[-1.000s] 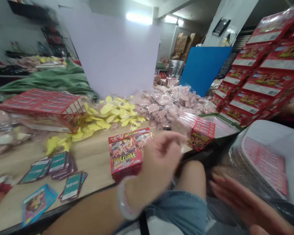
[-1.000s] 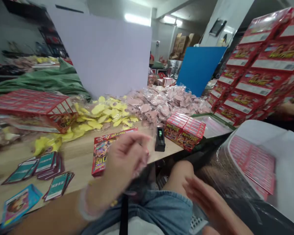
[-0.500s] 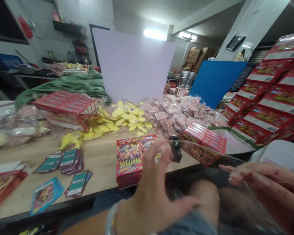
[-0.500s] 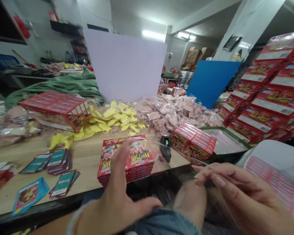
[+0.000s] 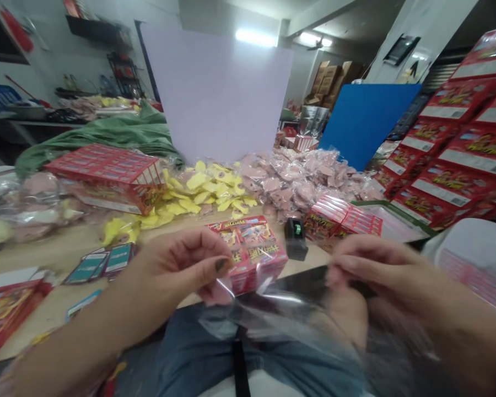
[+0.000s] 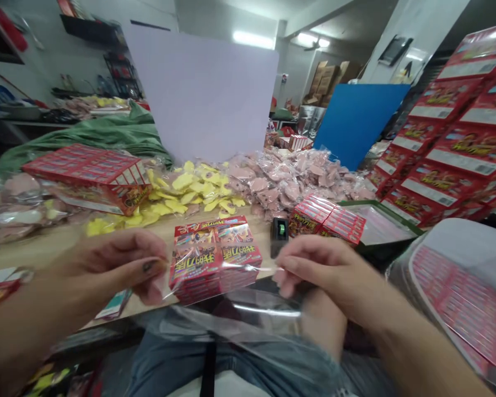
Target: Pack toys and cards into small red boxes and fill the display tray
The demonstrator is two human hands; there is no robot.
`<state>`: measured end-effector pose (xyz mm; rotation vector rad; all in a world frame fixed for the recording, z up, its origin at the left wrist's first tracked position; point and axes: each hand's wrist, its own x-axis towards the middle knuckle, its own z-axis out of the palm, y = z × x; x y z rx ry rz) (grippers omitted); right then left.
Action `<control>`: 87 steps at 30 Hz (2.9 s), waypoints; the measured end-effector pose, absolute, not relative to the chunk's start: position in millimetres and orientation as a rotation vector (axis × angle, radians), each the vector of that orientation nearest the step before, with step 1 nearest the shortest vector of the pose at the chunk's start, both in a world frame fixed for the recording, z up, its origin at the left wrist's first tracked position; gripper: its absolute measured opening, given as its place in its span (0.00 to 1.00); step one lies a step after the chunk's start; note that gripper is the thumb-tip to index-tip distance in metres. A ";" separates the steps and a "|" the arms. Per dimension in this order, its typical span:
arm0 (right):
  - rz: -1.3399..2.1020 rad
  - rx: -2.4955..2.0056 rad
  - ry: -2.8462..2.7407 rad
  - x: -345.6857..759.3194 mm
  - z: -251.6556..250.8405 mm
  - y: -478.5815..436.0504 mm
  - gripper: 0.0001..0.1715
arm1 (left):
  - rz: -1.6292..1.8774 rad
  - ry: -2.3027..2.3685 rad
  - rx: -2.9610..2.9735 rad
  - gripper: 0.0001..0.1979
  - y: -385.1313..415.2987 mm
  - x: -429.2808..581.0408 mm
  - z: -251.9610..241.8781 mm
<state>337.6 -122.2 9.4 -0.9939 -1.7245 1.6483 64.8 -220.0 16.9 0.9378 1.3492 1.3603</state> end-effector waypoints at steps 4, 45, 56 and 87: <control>1.868 -0.987 -1.620 296.9 -46.4 -82.2 0.11 | 1.279 1.436 1.037 0.10 -191.1 42.3 -23.2; 2.020 -1.466 -1.358 221.9 -103.6 60.3 0.17 | 1.086 1.674 0.379 0.18 -102.4 -40.2 -95.9; 2.103 -1.637 -1.265 223.9 -108.9 68.5 0.20 | 1.016 1.610 0.272 0.20 -100.6 -43.2 -107.1; 2.028 -1.564 -1.480 212.8 -102.1 71.6 0.24 | 0.859 1.662 0.483 0.13 -93.6 -49.2 -105.4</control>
